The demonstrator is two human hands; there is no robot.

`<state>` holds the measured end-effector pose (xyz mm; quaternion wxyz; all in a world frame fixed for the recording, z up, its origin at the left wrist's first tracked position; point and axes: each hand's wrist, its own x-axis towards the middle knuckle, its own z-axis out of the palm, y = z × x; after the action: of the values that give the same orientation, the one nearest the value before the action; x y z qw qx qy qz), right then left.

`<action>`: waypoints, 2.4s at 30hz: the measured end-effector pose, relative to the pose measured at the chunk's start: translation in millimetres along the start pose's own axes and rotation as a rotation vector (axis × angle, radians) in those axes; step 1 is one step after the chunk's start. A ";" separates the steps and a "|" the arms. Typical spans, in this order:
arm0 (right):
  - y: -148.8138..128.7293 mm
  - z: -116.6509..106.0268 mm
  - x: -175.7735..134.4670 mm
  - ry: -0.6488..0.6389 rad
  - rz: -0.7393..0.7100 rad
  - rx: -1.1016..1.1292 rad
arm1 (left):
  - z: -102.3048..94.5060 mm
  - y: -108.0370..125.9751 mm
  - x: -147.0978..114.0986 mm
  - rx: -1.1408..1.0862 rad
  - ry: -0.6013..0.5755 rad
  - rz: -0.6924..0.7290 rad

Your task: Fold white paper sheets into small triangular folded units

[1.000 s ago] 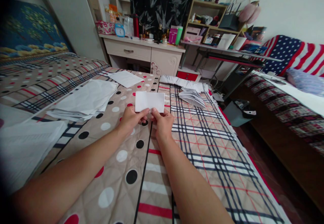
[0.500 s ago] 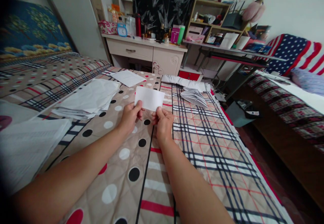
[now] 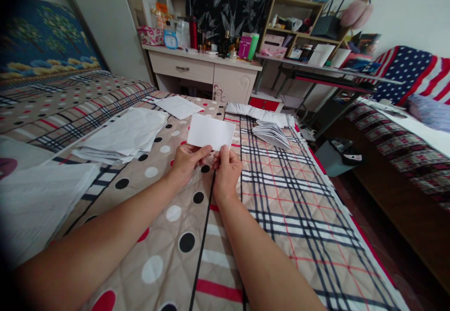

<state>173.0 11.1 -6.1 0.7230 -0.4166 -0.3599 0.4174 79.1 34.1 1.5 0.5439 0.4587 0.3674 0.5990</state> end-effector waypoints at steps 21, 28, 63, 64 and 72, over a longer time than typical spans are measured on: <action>-5.8 -1.1 -3.5 -0.094 -0.044 -0.132 | -13.4 1.7 2.2 0.308 0.164 0.154; -8.1 3.1 -2.4 0.073 -0.037 0.027 | -17.3 0.2 8.3 0.085 0.330 0.151; -2.0 -10.7 6.9 0.072 -0.020 -0.262 | -11.7 3.2 -2.8 0.319 -0.408 -0.146; -1.5 -10.7 6.3 0.060 -0.017 -0.273 | -11.4 3.5 -3.8 0.329 -0.391 -0.156; -0.8 -13.3 8.0 -0.146 -0.003 -0.196 | -18.4 0.3 2.6 0.273 -0.190 -0.192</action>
<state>188.0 14.1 -9.3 0.6512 -0.4535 -0.4512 0.4083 61.6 37.6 -3.6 0.5637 0.5454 0.4343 0.4430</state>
